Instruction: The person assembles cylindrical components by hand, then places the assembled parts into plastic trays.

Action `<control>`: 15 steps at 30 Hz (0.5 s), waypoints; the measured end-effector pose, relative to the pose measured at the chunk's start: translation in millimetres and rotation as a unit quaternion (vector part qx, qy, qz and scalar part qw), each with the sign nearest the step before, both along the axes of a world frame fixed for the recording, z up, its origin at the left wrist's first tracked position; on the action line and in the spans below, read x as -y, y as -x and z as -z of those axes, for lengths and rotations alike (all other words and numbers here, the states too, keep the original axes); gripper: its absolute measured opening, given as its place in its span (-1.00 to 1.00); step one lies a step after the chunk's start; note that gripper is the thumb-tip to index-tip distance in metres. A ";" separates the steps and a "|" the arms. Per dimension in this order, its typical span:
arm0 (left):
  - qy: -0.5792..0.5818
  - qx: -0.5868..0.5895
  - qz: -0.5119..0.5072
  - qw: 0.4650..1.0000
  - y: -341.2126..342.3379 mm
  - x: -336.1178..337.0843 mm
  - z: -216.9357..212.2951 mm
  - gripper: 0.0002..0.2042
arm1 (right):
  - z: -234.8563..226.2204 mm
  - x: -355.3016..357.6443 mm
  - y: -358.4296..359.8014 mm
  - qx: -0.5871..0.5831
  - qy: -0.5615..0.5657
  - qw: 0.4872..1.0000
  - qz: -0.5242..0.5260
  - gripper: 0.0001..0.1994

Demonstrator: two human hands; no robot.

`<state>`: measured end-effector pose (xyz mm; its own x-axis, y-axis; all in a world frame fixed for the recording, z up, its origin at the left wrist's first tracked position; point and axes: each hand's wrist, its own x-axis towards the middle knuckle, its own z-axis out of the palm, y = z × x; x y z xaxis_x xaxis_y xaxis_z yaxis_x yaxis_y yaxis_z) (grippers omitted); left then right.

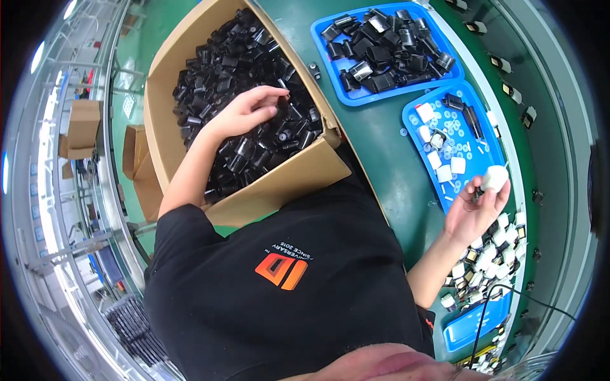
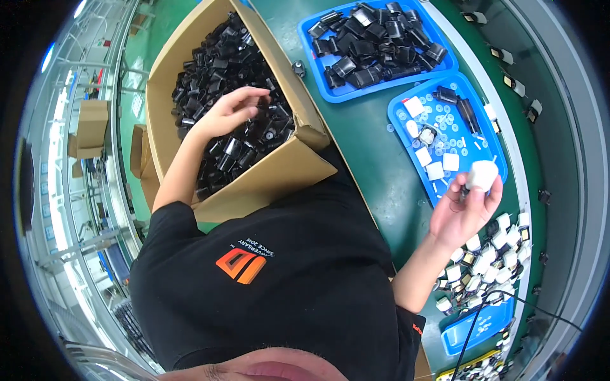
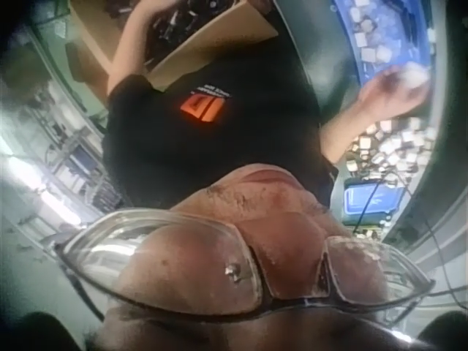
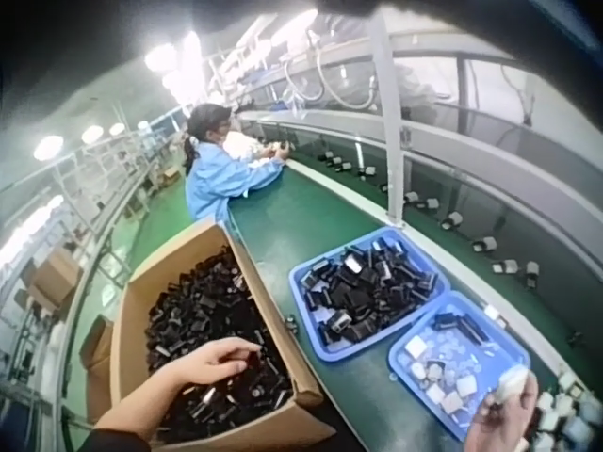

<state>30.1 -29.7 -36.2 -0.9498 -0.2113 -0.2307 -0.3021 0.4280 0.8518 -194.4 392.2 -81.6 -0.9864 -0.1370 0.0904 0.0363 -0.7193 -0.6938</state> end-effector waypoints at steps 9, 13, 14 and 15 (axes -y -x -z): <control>-0.028 -0.104 0.040 0.993 25.9 -49.3 7.2 -0.58 | 2.5 46.4 -41.9 -0.141 -0.038 0.988 -0.053 -0.64; 0.063 -0.087 0.059 0.992 13.9 -27.7 16.7 -0.48 | 14.3 27.6 -42.2 -0.052 -0.081 0.992 -0.086 -0.60; 0.183 -0.079 0.149 0.968 12.0 -27.9 10.5 -0.46 | 14.7 27.2 -41.0 -0.055 -0.070 0.994 -0.067 -0.58; 0.131 -0.046 0.144 0.980 13.0 -33.1 5.8 -0.45 | 18.0 26.3 -37.8 -0.047 -0.059 0.995 -0.070 -0.60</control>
